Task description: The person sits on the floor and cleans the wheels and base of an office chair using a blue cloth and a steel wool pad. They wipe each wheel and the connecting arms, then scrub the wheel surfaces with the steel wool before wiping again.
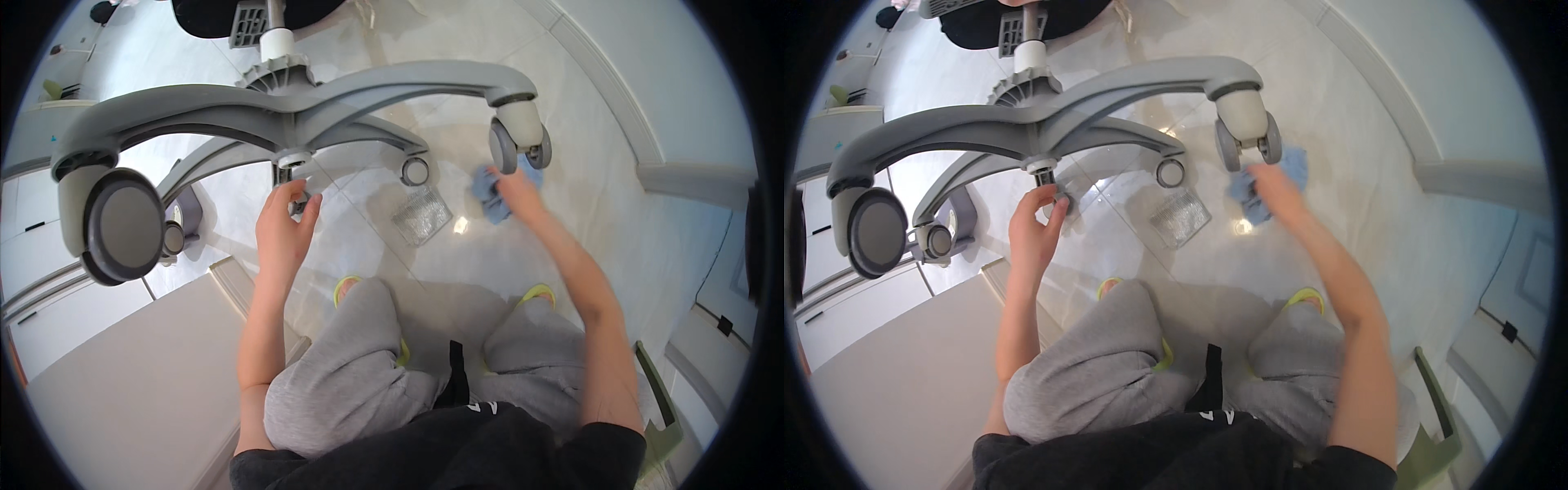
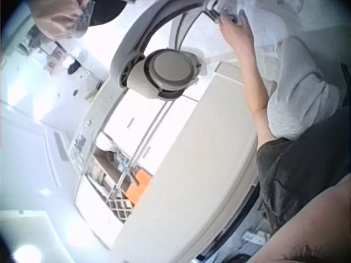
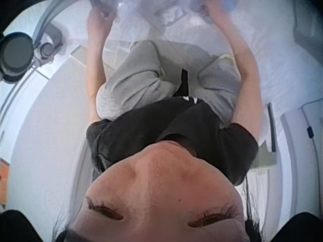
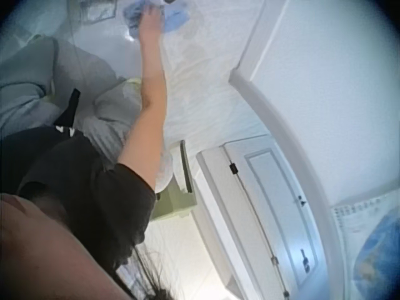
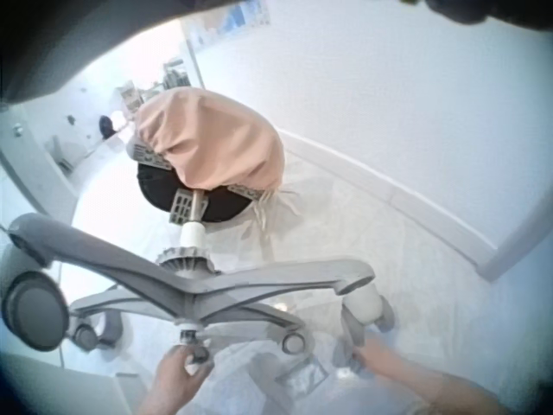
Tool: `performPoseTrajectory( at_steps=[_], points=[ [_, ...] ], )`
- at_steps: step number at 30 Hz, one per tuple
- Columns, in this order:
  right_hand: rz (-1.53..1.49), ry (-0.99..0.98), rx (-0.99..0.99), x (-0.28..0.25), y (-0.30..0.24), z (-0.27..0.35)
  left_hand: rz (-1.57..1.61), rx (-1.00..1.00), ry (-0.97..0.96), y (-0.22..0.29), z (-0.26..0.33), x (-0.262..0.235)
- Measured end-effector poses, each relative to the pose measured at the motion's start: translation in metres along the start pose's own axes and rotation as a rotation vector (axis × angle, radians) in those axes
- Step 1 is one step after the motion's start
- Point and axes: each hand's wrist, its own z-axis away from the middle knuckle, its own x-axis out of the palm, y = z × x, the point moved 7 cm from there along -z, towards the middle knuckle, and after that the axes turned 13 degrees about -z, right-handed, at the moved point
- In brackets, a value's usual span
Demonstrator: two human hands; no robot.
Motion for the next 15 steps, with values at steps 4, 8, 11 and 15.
performPoseTrajectory(
  at_steps=[4, 8, 11, 15],
  points=[
    [-0.393, 0.599, 0.138, -0.162, 0.029, -0.009, 0.002, 0.286, 0.357, 0.038, 0.0, -0.041],
    [-0.88, 0.41, 0.029, -0.241, -0.16, -0.035, 0.063, 0.367, 0.604, 0.024, -0.011, -0.06],
    [-0.777, 0.132, -0.139, -0.224, -0.301, -0.048, 0.092, 0.264, 0.622, 0.026, -0.023, -0.068],
    [0.194, -0.214, -0.744, -0.105, -0.41, -0.067, 0.164, 0.322, 0.67, 0.028, -0.043, -0.058]
  ],
)
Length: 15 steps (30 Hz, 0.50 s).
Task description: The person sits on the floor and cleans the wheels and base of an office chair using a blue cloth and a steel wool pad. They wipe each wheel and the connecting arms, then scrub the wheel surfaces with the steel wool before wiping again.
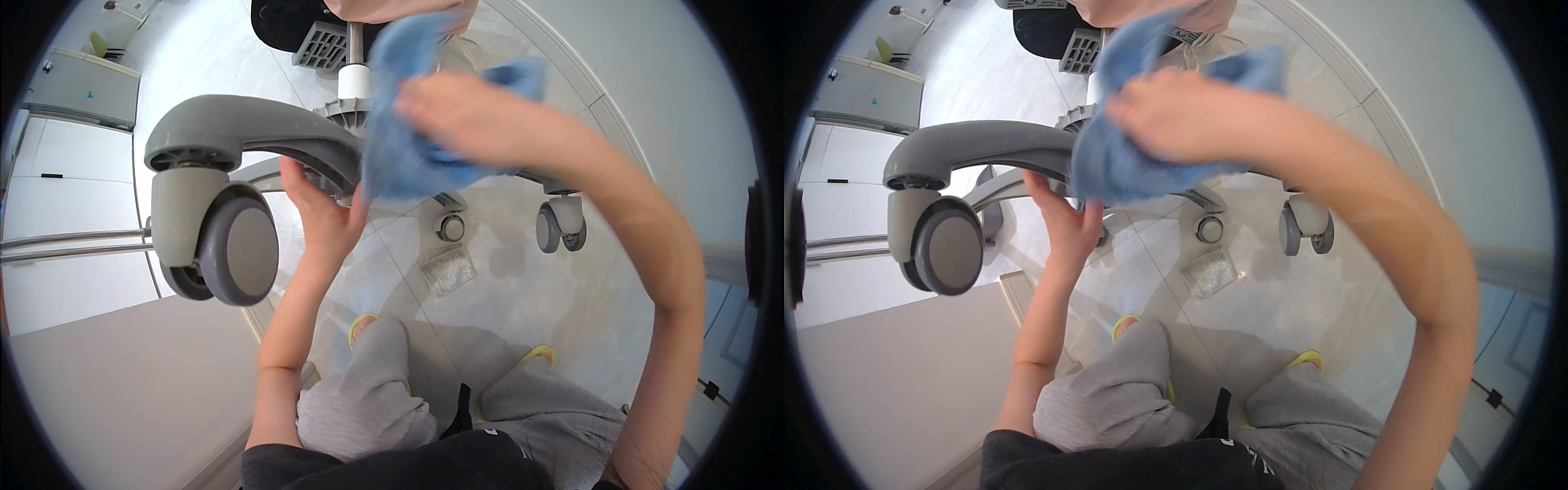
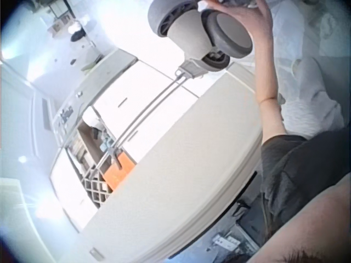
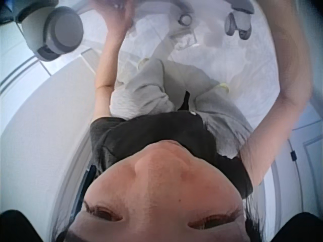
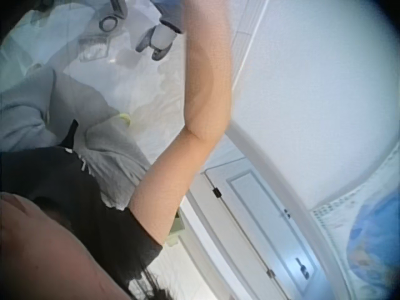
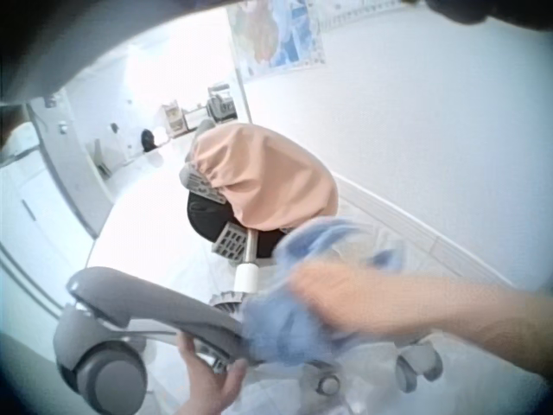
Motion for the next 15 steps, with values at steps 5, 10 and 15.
performPoseTrajectory(
  at_steps=[5, 10, 15],
  points=[
    [0.193, -0.221, 0.284, 0.074, 0.034, -0.021, 0.042, 0.042, 0.023, 0.018, -0.008, 0.026],
    [0.008, -0.263, 0.265, 0.024, 0.049, 0.025, -0.085, 0.066, -0.026, 0.007, -0.008, 0.016],
    [-0.048, -0.397, 0.786, -0.04, 0.055, 0.103, -0.118, 0.101, -0.084, 0.013, -0.009, 0.027]
  ],
)
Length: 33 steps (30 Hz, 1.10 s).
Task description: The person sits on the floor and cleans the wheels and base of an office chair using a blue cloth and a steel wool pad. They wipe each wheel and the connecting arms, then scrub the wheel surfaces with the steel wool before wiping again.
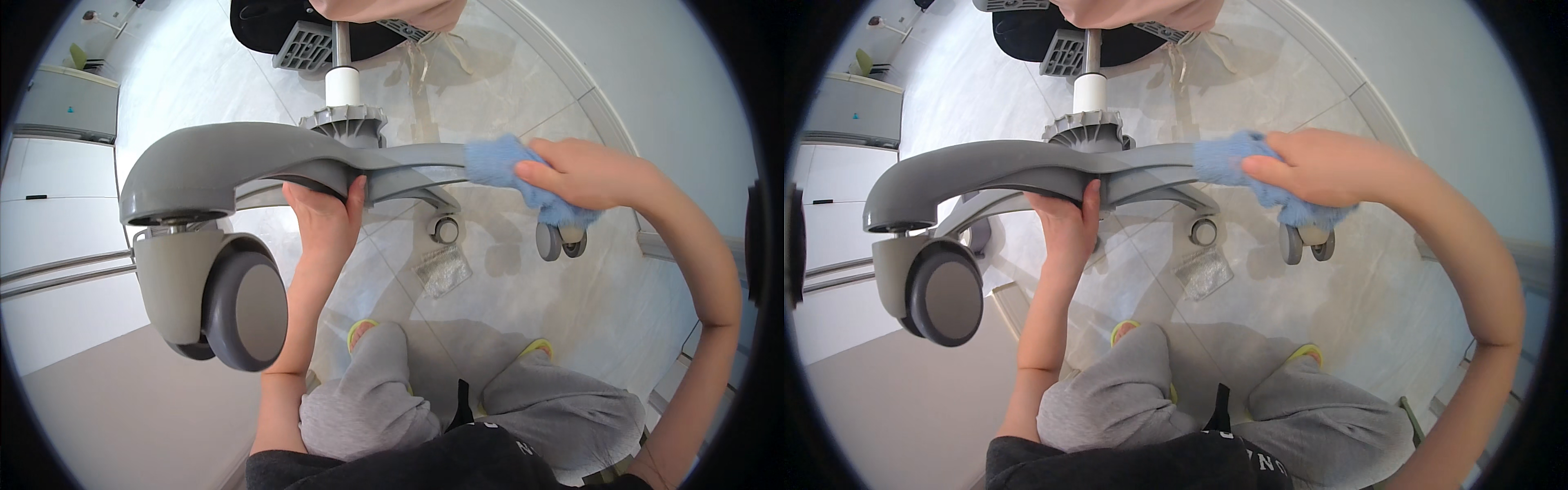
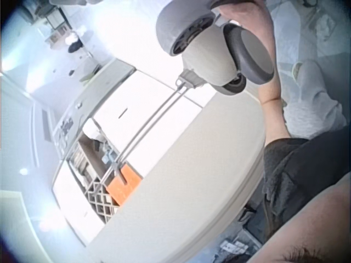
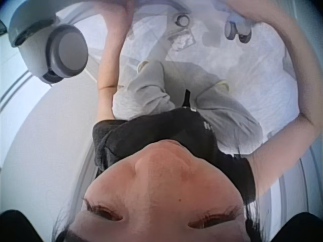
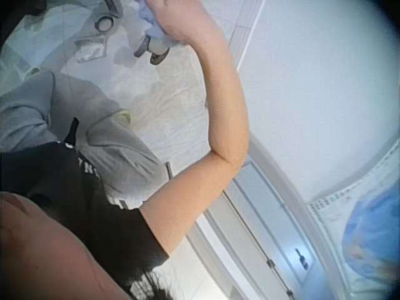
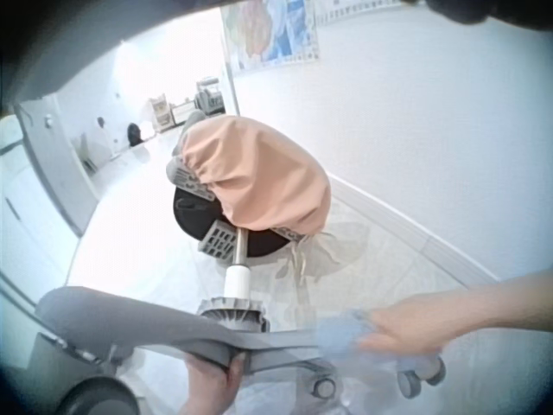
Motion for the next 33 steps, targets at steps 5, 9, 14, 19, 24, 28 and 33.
performPoseTrajectory(
  at_steps=[5, 9, 14, 19, 24, 28, 33],
  points=[
    [-0.034, 0.004, -0.204, 0.009, -0.019, -0.028, -0.03, 0.018, 0.024, 0.005, -0.002, -0.007],
    [0.064, -0.12, -0.375, 0.038, -0.086, -0.097, -0.014, 0.024, -0.016, 0.007, -0.004, 0.0],
    [-0.041, -0.059, -0.483, 0.047, -0.105, -0.122, -0.042, -0.042, -0.147, -0.001, -0.003, 0.005],
    [0.125, 0.068, -0.414, 0.029, -0.06, -0.071, -0.071, 0.001, -0.011, 0.008, -0.008, -0.004],
    [-0.068, 0.047, -0.194, 0.005, -0.011, -0.006, -0.087, 0.013, 0.047, 0.008, -0.008, -0.006],
    [-0.122, 0.112, 0.048, -0.003, 0.014, 0.039, -0.042, -0.003, 0.032, 0.011, -0.012, -0.009],
    [0.058, 0.36, -0.041, -0.055, 0.012, 0.057, -0.033, 0.031, 0.115, 0.013, -0.013, -0.016]
  ],
)
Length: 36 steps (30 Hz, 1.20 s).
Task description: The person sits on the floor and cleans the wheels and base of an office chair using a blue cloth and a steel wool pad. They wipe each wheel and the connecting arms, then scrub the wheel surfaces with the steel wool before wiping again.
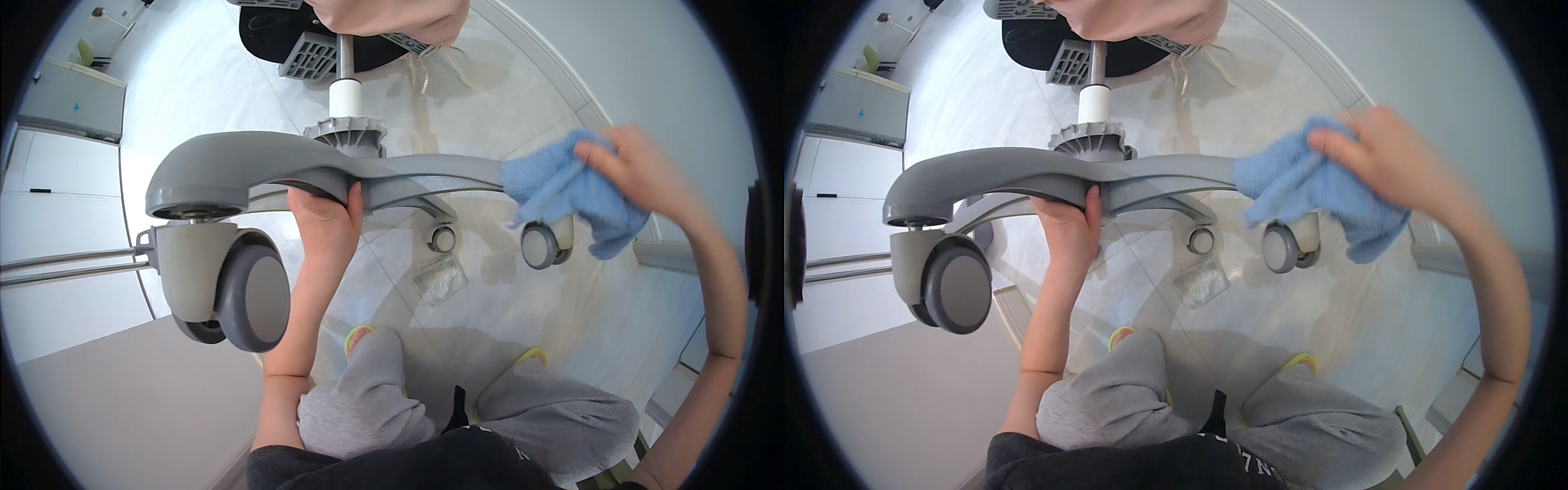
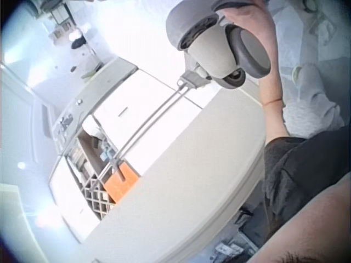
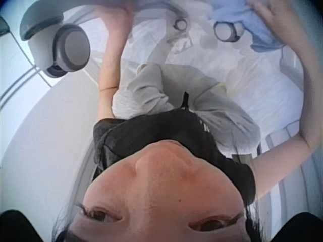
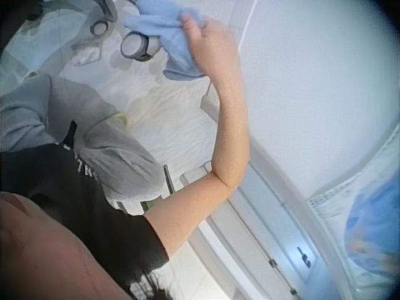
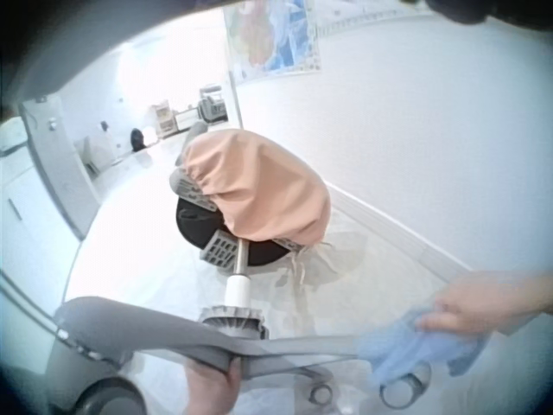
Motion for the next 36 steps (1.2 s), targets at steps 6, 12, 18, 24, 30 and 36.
performPoseTrajectory(
  at_steps=[6, 12, 18, 24, 30, 36],
  points=[
    [-0.272, 0.022, -0.432, -0.009, -0.109, -0.079, -0.062, -0.086, -0.205, -0.011, 0.003, 0.003],
    [0.147, -0.098, -1.061, 0.128, -0.145, -0.221, -0.098, -0.132, -0.261, -0.002, 0.011, 0.021],
    [0.42, -0.058, -0.899, 0.139, -0.183, -0.271, -0.081, -0.059, -0.239, -0.006, 0.014, 0.015],
    [-0.145, 0.472, -0.864, 0.123, -0.132, -0.26, -0.07, -0.064, -0.222, -0.007, 0.015, 0.018],
    [-1.084, -0.141, 0.028, 0.156, -0.099, -0.247, -0.103, -0.035, -0.165, -0.006, 0.01, 0.016],
    [-1.047, -0.407, -0.016, 0.159, -0.099, -0.221, -0.064, -0.02, -0.106, -0.008, 0.013, 0.018]
  ],
)
